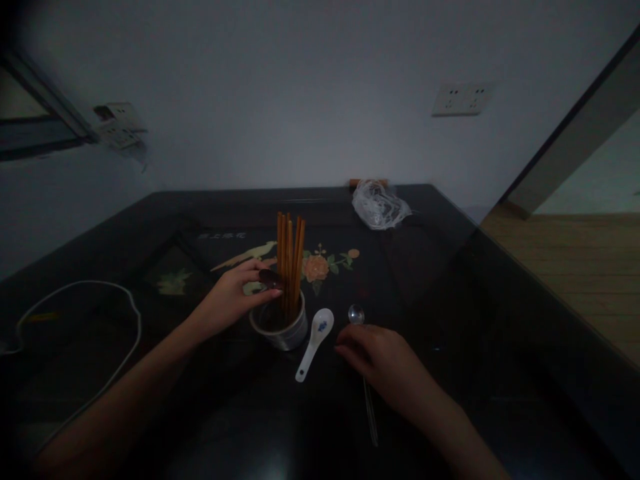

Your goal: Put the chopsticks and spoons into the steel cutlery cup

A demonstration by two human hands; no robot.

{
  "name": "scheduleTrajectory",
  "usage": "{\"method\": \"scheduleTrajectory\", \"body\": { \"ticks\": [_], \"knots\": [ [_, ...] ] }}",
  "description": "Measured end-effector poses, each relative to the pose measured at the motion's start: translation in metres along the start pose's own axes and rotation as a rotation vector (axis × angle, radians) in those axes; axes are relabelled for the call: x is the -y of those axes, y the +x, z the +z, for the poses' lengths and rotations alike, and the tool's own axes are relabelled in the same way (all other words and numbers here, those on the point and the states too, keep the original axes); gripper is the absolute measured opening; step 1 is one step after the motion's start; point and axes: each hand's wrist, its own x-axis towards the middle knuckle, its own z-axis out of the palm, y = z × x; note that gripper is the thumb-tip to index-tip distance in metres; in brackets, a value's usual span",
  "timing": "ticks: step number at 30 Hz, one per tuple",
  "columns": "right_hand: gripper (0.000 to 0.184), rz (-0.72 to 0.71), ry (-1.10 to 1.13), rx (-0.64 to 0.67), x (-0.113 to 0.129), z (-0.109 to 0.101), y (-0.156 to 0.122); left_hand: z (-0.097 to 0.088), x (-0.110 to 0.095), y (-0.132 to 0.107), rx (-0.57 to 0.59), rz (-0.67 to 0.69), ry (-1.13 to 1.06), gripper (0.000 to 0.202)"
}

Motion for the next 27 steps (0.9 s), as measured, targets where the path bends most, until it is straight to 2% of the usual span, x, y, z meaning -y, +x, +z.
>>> {"method": "scheduleTrajectory", "body": {
  "ticks": [7,18,23,27],
  "knots": [
    [0.016,-0.016,-0.014,-0.026,-0.0026,0.0014,-0.0011,-0.0008,-0.0022,-0.0003,0.006,0.023,0.02,0.012],
    [0.015,-0.029,-0.03,-0.048,-0.0031,0.0013,-0.0025,-0.001,-0.0023,-0.0001,-0.057,0.046,0.059,0.01],
    [0.015,-0.011,-0.037,-0.053,-0.0033,-0.0002,-0.0019,-0.0026,-0.0046,-0.0008,-0.084,0.036,0.073,0.013],
    [0.016,0.018,-0.092,-0.087,-0.0055,-0.0028,-0.0017,-0.0005,-0.0039,-0.0008,-0.1,0.059,0.073,0.008]
  ]
}}
